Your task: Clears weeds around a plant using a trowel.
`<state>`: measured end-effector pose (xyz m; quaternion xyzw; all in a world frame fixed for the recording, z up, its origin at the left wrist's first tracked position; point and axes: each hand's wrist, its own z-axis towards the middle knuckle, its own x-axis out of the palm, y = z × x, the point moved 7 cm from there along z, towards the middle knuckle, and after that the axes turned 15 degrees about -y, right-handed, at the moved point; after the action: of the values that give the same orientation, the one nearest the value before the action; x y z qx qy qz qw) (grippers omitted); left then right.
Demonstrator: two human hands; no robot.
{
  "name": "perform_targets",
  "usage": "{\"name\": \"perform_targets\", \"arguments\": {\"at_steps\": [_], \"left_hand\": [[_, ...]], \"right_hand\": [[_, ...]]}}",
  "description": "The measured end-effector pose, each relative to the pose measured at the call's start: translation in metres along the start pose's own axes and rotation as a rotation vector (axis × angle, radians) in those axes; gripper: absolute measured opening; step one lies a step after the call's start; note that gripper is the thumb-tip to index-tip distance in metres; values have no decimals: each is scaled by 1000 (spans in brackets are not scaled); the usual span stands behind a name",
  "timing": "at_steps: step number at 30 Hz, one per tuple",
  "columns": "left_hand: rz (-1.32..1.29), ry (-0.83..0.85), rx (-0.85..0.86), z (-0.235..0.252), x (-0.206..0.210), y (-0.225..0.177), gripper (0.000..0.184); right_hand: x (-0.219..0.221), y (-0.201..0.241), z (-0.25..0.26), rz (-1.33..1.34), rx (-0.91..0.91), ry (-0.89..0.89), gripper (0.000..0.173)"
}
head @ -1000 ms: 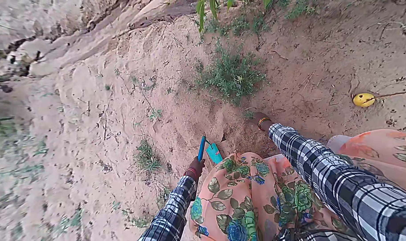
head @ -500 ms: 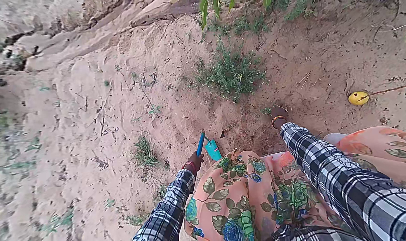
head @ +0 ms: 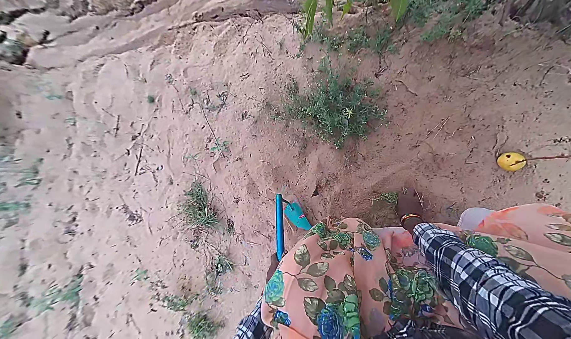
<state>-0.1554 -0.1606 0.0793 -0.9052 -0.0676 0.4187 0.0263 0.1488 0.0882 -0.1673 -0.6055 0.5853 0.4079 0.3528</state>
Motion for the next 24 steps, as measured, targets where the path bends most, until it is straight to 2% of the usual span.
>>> {"name": "perform_targets", "arguments": {"at_steps": [3, 6, 8, 11, 13, 16, 18, 19, 24], "left_hand": [[104, -44, 189, 76, 34, 55, 48], [166, 15, 205, 175, 76, 119, 55], [163, 5, 190, 211, 95, 135, 57], [123, 14, 147, 214, 98, 125, 54], [108, 42, 187, 206, 91, 111, 55], [143, -177, 362, 195, 77, 84, 58], [240, -8, 208, 174, 61, 58, 58], [253, 13, 174, 172, 60, 54, 57], [302, 34, 187, 153, 49, 38, 57]], "right_hand": [[15, 4, -6, -19, -38, 117, 52], [27, 14, 1, -4, -50, 191, 57], [30, 15, 3, -13, -42, 209, 58], [29, 19, 5, -3, -24, 186, 57], [26, 19, 6, 11, 1, 188, 55], [25, 21, 8, 4, 18, 224, 53], [26, 21, 10, -5, 10, 240, 54], [26, 21, 11, -14, 1, 239, 54], [27, 23, 13, -32, -20, 195, 58]]}}
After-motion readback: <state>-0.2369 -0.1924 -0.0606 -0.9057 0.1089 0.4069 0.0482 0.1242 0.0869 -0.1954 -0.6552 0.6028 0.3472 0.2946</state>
